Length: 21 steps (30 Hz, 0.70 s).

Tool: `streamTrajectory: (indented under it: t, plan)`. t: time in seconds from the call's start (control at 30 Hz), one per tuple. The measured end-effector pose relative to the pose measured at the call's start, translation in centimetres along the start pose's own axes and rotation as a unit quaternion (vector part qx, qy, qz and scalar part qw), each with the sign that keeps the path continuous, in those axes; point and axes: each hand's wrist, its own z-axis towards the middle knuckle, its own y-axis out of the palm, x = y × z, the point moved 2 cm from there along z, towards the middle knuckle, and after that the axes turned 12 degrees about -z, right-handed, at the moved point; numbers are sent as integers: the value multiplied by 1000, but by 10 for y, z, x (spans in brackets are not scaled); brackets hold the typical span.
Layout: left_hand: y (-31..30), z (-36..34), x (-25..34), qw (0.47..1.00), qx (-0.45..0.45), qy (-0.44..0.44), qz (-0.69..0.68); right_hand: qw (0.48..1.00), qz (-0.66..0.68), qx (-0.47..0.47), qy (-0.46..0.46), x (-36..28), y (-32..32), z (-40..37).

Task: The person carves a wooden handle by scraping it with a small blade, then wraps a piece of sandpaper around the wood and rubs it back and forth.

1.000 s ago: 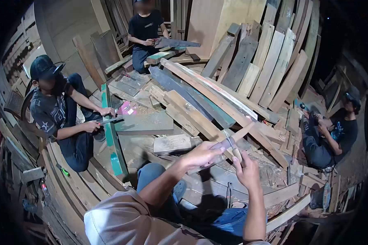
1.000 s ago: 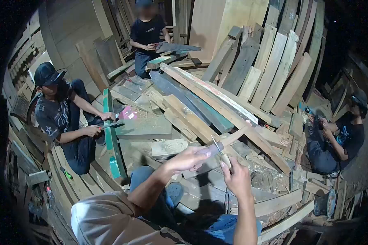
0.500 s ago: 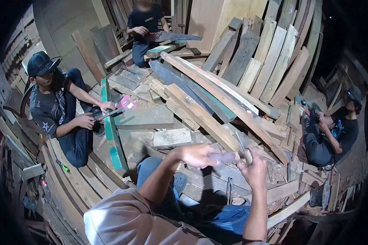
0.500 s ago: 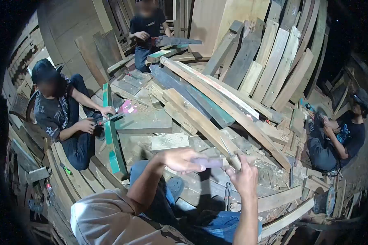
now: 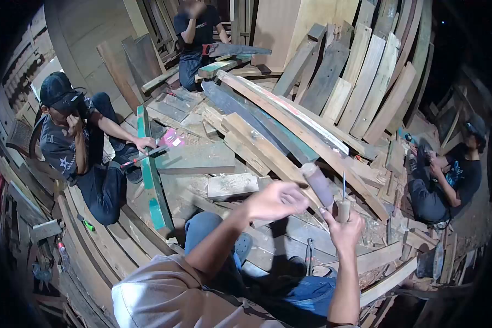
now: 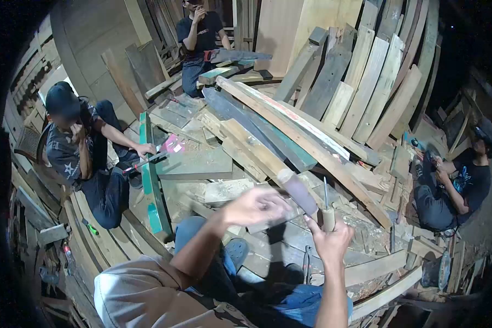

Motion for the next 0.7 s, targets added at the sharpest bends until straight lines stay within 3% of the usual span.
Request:
streamTrajectory:
  t: [0.03, 0.1, 0.13, 0.23, 0.3, 0.37, 0.4, 0.57, 0.63, 0.7]
  plan:
    - [12, 0, 7, 999, -20, -19, 16, 1000, 2, 0, 1, 0, 5, -1]
    - [28, 8, -20, 997, -7, 38, 59, 994, 102, -14, 38, 6, 20, -7]
    - [33, 11, -22, 995, -6, 43, 92, 990, 86, -81, 83, 9, 25, -9]
    - [44, 15, -31, 988, 28, 81, 130, 974, 180, -76, 115, 7, 39, -15]
    - [47, 16, -34, 987, 88, 123, 57, 967, 191, -104, 133, 6, 43, -19]
    - [45, 17, -38, 995, 75, -22, 69, 944, 289, -115, 107, -6, 45, -22]
    - [47, 18, -42, 996, 85, 3, 40, 938, 275, -154, 145, -8, 42, -24]
    - [38, 13, -35, 997, 64, 27, 39, 921, 331, -171, 115, -17, 34, -22]
    - [34, 13, -31, 988, 111, 27, -101, 917, 351, -174, 77, -21, 27, -21]
    - [27, 12, -19, 977, 142, 47, -154, 915, 362, -161, 68, -10, 32, -23]
